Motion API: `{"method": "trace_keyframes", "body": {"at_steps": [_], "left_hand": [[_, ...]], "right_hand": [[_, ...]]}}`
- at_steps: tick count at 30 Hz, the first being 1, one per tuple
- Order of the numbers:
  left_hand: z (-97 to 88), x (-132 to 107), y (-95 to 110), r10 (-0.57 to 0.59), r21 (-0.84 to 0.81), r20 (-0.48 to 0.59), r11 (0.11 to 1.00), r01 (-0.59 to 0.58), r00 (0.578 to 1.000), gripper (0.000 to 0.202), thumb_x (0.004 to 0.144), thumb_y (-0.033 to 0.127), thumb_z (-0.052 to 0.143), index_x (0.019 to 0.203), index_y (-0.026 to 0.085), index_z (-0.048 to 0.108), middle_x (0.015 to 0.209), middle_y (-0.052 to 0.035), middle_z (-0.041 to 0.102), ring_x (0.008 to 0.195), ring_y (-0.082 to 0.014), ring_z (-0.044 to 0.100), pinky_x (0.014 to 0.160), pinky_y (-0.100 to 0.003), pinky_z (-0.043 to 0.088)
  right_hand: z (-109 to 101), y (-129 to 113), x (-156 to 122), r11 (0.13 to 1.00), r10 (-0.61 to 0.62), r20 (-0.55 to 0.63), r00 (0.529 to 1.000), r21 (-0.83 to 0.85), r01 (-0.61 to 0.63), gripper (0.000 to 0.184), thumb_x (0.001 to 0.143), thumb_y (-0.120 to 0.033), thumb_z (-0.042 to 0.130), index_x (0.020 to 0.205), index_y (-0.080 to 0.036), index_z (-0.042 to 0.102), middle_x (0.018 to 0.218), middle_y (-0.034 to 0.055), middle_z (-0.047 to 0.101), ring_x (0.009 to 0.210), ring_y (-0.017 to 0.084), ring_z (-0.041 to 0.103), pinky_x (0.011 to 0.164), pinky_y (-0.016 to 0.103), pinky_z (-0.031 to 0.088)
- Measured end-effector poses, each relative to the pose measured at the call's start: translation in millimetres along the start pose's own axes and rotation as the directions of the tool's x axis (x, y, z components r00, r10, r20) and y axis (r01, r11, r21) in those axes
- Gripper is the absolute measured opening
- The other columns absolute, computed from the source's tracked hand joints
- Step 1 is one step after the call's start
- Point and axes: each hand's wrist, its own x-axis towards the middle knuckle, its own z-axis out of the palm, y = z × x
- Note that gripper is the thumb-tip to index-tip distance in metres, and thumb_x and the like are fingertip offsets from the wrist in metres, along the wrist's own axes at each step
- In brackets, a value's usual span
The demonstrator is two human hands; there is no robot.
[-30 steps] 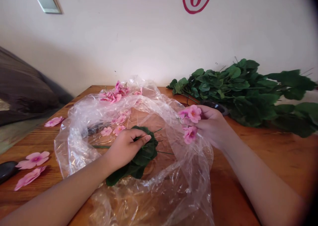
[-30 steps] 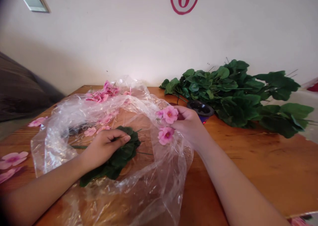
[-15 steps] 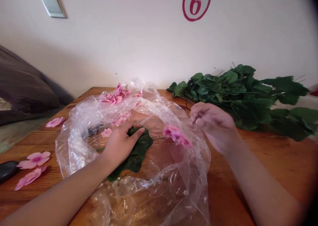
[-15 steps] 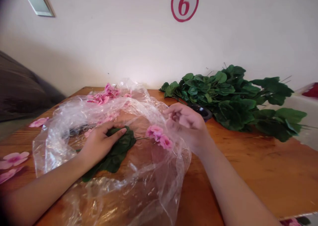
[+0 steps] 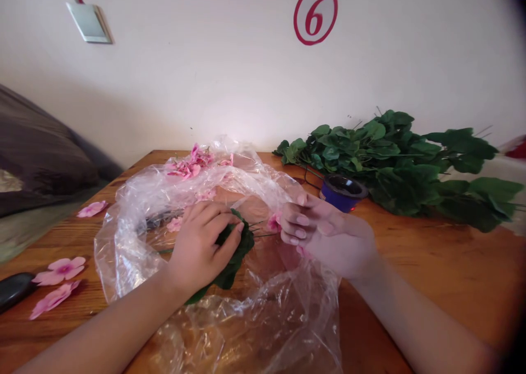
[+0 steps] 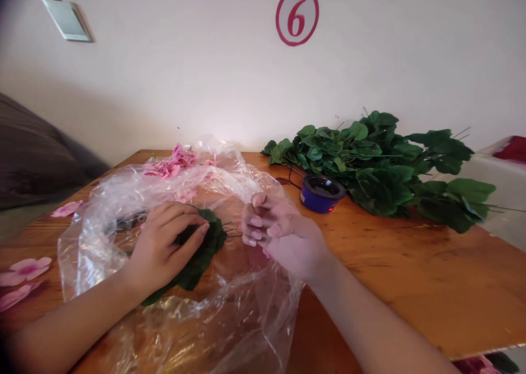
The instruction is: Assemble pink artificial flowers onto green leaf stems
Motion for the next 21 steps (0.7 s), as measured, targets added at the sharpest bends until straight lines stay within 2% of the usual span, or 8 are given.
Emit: {"method": "trace_keyframes", "body": {"at_steps": [5, 8, 12, 15, 21], "left_hand": [[-15.6, 2.1, 18.9, 0.136, 0.034, 0.089, 0.990, -0.139, 0.987, 0.017, 0.091, 0.026, 0.053, 0.083, 0.019, 0.065, 0.082, -0.0056, 0.066, 0.081, -0.0221, 0.054, 0.077, -0.040, 0.034], [-21.9, 3.2, 30.8, 0.218, -0.096, 0.169, 0.974, -0.204, 0.961, 0.022, 0.093, 0.025, 0.046, 0.081, 0.018, 0.063, 0.074, -0.0051, 0.063, 0.074, -0.0203, 0.051, 0.074, -0.039, 0.033], [-22.9, 2.0, 38.0, 0.209, -0.295, 0.224, 0.945, -0.138, 0.952, 0.028, 0.097, 0.023, 0.037, 0.082, 0.018, 0.059, 0.074, -0.0048, 0.060, 0.071, -0.0179, 0.051, 0.072, -0.036, 0.036], [-22.2, 0.9, 39.3, 0.180, -0.378, 0.258, 0.923, -0.072, 0.949, 0.030, 0.099, 0.022, 0.034, 0.081, 0.017, 0.058, 0.075, -0.0046, 0.058, 0.070, -0.0170, 0.051, 0.072, -0.035, 0.037], [-23.5, 0.5, 41.2, 0.179, -0.493, 0.270, 0.870, -0.025, 0.946, 0.026, 0.099, 0.022, 0.037, 0.087, 0.018, 0.059, 0.079, -0.0050, 0.062, 0.075, -0.0172, 0.055, 0.074, -0.033, 0.041]], "right_hand": [[9.1, 15.3, -4.2, 0.999, 0.034, 0.103, 0.994, -0.004, -0.033, 0.029, 0.066, -0.016, 0.066, 0.093, -0.021, 0.057, 0.077, -0.0012, 0.043, 0.068, 0.013, 0.041, 0.064, 0.028, 0.033], [17.8, 26.2, -5.8, 0.997, 0.083, 0.105, 0.991, -0.018, -0.081, 0.021, 0.075, -0.018, 0.066, 0.095, -0.021, 0.058, 0.079, -0.0008, 0.048, 0.069, 0.012, 0.046, 0.066, 0.027, 0.035], [23.6, 37.2, -5.5, 0.994, 0.106, 0.046, 0.993, -0.042, -0.104, 0.015, 0.081, -0.017, 0.067, 0.094, -0.022, 0.060, 0.078, -0.0015, 0.051, 0.070, 0.012, 0.049, 0.064, 0.024, 0.037], [23.2, 40.1, -5.5, 0.996, 0.089, 0.049, 0.995, -0.037, -0.087, 0.015, 0.082, -0.017, 0.067, 0.094, -0.022, 0.061, 0.078, -0.0017, 0.051, 0.070, 0.012, 0.049, 0.063, 0.024, 0.037], [23.4, 39.1, -6.8, 0.995, 0.087, 0.059, 0.994, -0.046, -0.085, 0.014, 0.082, -0.018, 0.067, 0.094, -0.022, 0.060, 0.077, -0.0019, 0.050, 0.067, 0.011, 0.046, 0.061, 0.024, 0.038]]}}
